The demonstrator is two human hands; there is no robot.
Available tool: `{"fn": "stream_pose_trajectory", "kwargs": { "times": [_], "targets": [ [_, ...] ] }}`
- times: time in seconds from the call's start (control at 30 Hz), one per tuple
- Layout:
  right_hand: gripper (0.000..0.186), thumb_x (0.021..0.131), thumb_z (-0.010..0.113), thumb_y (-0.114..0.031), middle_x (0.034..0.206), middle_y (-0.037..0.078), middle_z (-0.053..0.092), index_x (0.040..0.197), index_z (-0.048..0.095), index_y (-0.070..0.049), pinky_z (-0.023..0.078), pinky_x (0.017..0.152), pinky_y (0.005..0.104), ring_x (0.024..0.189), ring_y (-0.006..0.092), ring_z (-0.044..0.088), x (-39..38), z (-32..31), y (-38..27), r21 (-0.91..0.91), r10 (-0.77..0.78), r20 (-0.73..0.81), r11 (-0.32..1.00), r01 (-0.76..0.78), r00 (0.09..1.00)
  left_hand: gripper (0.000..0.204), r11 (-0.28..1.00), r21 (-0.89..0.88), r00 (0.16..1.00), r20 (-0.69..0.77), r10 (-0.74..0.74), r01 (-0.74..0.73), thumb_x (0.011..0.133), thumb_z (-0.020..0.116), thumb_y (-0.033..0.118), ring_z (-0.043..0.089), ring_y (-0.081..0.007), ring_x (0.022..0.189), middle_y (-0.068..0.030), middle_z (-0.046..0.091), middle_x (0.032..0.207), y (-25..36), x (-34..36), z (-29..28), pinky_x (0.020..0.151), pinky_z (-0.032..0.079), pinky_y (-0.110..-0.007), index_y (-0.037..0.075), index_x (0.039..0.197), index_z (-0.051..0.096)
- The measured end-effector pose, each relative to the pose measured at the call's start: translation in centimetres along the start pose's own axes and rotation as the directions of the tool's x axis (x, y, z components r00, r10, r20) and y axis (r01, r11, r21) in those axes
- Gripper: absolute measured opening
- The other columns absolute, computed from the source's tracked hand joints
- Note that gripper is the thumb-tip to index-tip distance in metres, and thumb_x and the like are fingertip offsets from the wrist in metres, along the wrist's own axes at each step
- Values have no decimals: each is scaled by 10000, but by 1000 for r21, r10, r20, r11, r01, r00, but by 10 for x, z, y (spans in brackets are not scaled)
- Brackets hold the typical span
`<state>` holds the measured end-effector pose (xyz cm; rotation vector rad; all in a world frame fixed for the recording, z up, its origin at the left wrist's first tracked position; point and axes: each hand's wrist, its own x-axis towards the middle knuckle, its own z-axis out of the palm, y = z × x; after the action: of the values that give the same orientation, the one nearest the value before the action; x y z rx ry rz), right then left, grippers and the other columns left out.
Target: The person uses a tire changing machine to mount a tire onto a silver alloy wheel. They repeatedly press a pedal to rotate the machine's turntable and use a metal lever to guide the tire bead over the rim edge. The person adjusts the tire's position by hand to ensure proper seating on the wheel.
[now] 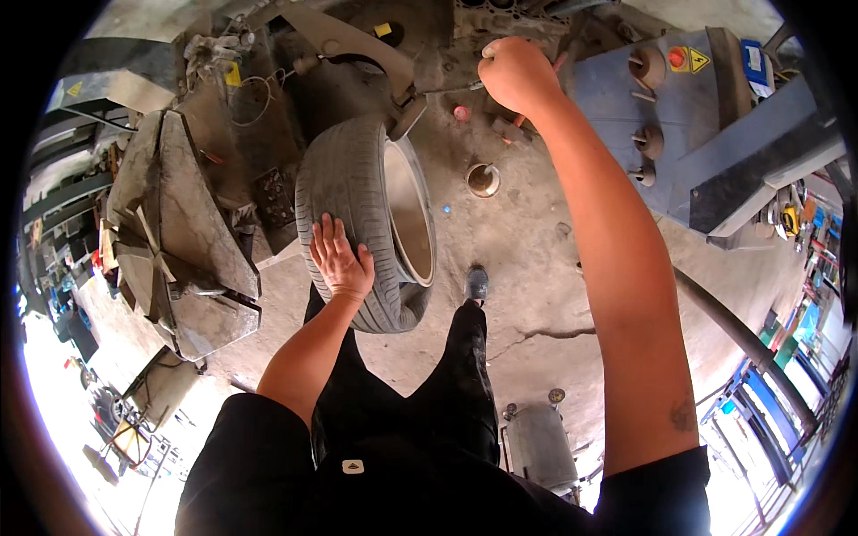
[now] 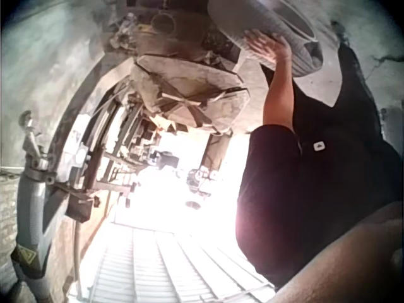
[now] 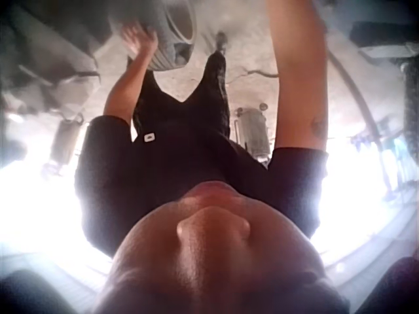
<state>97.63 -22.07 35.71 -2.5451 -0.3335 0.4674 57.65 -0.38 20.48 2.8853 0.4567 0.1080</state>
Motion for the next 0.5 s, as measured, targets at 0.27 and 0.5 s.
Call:
{"fn": "stream_pose_trajectory", "kwargs": {
  "times": [0.27,0.5],
  "targets": [
    [247,808,616,-138,985,275,757,897,778,27,604,843,495,957,455,740,3,1,-2,-109,-28,4,994,28,1000,626,999,-4,998,-52,43,-43,1035,478,336,354,-508,1522,-259,402,1650,1,0,3,1220,256,-647,-1,1557,403],
    [228,762,624,-99,948,300,751,860,768,48,617,801,490,940,447,756,11,10,3,-101,-3,14,995,5,1000,658,998,33,996,-55,63,-61,995,524,319,335,-513,1535,-267,390,1654,-1,-1,9,1231,247,-647,2,1557,391]
  ]
}}
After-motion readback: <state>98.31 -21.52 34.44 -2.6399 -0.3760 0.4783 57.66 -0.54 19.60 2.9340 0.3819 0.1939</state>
